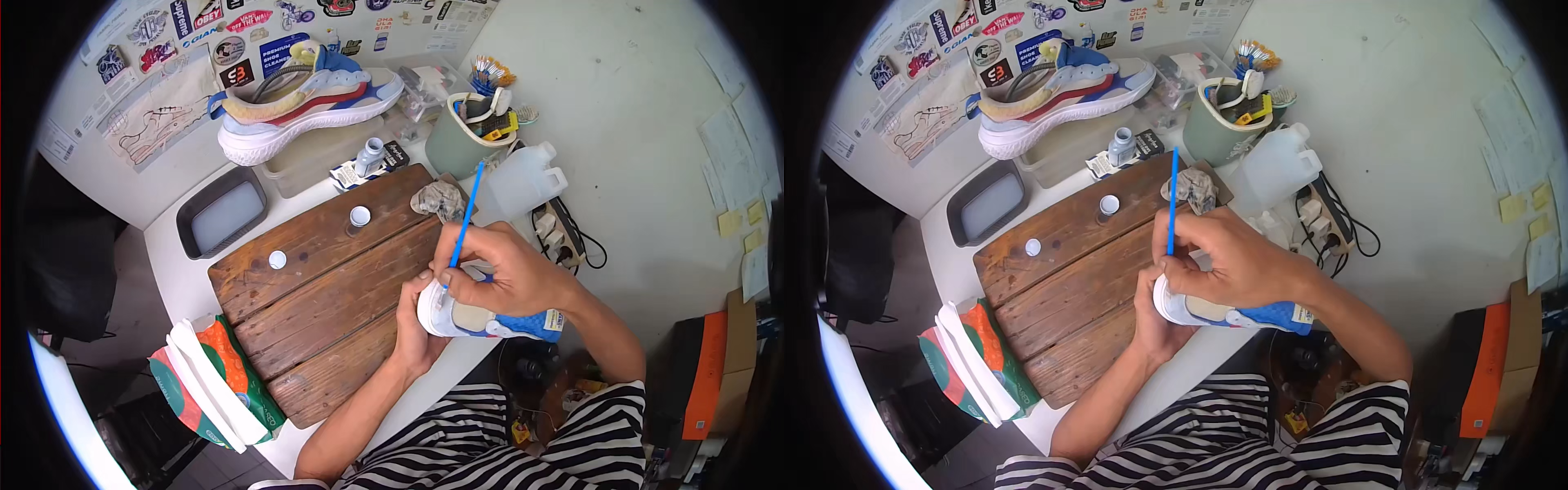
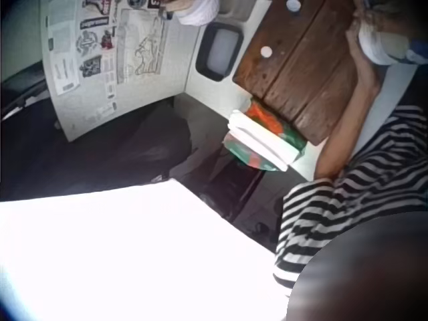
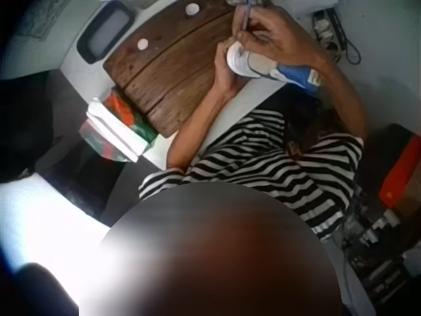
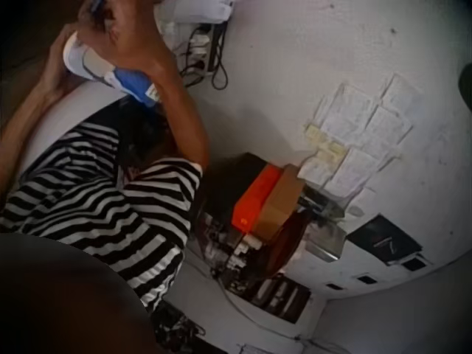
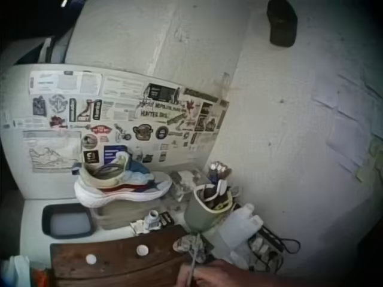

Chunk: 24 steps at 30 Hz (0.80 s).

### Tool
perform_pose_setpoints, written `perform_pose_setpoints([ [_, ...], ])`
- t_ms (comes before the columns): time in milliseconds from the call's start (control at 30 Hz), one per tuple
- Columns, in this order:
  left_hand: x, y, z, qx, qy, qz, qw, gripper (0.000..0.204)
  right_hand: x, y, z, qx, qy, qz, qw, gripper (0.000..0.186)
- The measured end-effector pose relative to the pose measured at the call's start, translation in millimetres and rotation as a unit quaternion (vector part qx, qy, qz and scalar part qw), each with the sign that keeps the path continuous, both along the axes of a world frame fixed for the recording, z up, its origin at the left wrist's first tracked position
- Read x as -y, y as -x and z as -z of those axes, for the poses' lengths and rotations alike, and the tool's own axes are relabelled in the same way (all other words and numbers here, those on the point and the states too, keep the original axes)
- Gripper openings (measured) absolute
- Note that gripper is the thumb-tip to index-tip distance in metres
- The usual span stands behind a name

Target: The recorder uses a brush to apply white paint to the midsole of a shoe at a repair bench.

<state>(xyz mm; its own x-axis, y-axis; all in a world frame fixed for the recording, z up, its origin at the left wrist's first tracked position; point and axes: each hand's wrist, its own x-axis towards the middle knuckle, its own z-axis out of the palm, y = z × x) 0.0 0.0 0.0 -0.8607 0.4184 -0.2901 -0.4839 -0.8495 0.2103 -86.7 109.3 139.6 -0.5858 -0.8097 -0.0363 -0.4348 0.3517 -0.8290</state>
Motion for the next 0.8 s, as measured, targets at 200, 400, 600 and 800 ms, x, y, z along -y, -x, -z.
perform_pose_setpoints([
  [200, -0.1, 2.6, -18.0, 0.025, 0.043, -0.004, 0.999, 0.049, -4.4, 2.1, 7.3, -0.034, 0.072, 0.01, 0.997, 0.012],
  [400, 1.1, 0.7, -13.9, 0.035, 0.04, -0.015, 0.998, 0.051, 3.9, 2.5, 1.8, -0.036, 0.031, -0.013, 0.999, 0.012],
  [600, 0.6, -2.6, -22.8, 0.031, 0.034, 0.003, 0.999, 0.055, -1.9, -0.7, -8.7, -0.01, -0.013, -0.002, 1.0, 0.011],
  [800, -1.8, -10.9, -53.5, -0.031, 0.09, 0.037, 0.995, 0.07, -38.1, -14.9, -23.0, 0.118, 0.224, 0.086, 0.964, 0.01],
])
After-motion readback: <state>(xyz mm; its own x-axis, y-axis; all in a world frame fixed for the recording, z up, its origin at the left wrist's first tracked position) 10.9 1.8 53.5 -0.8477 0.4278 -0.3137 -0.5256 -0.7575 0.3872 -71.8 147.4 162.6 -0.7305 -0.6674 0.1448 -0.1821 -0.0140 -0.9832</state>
